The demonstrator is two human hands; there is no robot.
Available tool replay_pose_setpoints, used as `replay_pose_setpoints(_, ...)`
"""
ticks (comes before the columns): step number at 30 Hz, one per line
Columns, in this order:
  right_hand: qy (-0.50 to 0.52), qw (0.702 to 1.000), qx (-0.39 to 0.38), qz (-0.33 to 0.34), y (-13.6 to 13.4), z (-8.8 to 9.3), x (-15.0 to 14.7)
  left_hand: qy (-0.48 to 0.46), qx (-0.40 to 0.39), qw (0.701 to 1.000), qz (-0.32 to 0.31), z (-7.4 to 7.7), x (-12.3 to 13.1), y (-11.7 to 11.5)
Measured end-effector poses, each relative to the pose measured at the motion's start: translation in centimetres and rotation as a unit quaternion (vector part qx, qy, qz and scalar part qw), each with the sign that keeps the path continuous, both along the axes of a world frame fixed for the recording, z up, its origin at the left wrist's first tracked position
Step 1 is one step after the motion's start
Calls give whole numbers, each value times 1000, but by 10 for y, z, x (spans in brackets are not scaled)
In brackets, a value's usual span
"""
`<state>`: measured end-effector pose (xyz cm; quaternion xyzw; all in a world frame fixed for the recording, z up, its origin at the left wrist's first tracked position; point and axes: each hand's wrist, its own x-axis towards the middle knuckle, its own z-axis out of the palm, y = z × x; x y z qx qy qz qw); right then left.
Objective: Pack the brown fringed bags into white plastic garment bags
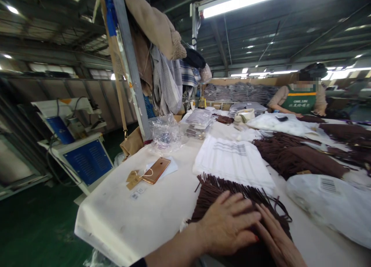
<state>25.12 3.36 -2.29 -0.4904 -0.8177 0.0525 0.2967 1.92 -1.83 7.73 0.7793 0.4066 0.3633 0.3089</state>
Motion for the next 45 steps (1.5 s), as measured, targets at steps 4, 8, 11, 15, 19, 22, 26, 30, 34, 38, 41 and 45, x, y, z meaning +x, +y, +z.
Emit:
replay_pose_setpoints(4,210,951,-156,-165,-7,40,35,-135,-215,921,296,-5,-52,27)
replay_pose_setpoints(8,441,813,-350,-153,-7,35,62,-191,-366,864,287,-37,-79,52)
replay_pose_setpoints(11,509,701,-475,-154,0,32,61,-238,-444,835,221,-49,-78,58)
replay_pose_setpoints(15,518,564,-636,-94,11,46,52,-269,-518,801,135,-41,-79,59)
replay_pose_setpoints(19,520,468,-714,-29,25,57,51,-280,-610,734,109,-37,-86,69)
replay_pose_setpoints(22,557,417,-718,25,38,54,45,-309,-656,684,80,-46,-83,82)
replay_pose_setpoints(26,579,361,-730,47,54,43,32,-380,-654,652,-55,-58,-73,103)
replay_pose_setpoints(30,548,336,-760,101,66,31,25,-396,-643,636,-159,-66,-63,122)
replay_pose_setpoints(34,508,362,-771,125,78,26,17,-380,-641,635,-203,-72,-52,135)
replay_pose_setpoints(38,471,429,-762,116,96,27,7,-375,-638,633,-226,-77,-43,141)
replay_pose_setpoints(41,456,454,-754,130,109,32,3,-396,-626,635,-219,-82,-43,143)
replay_pose_setpoints(45,442,458,-736,230,119,54,-1,-402,-608,655,-199,-69,-49,145)
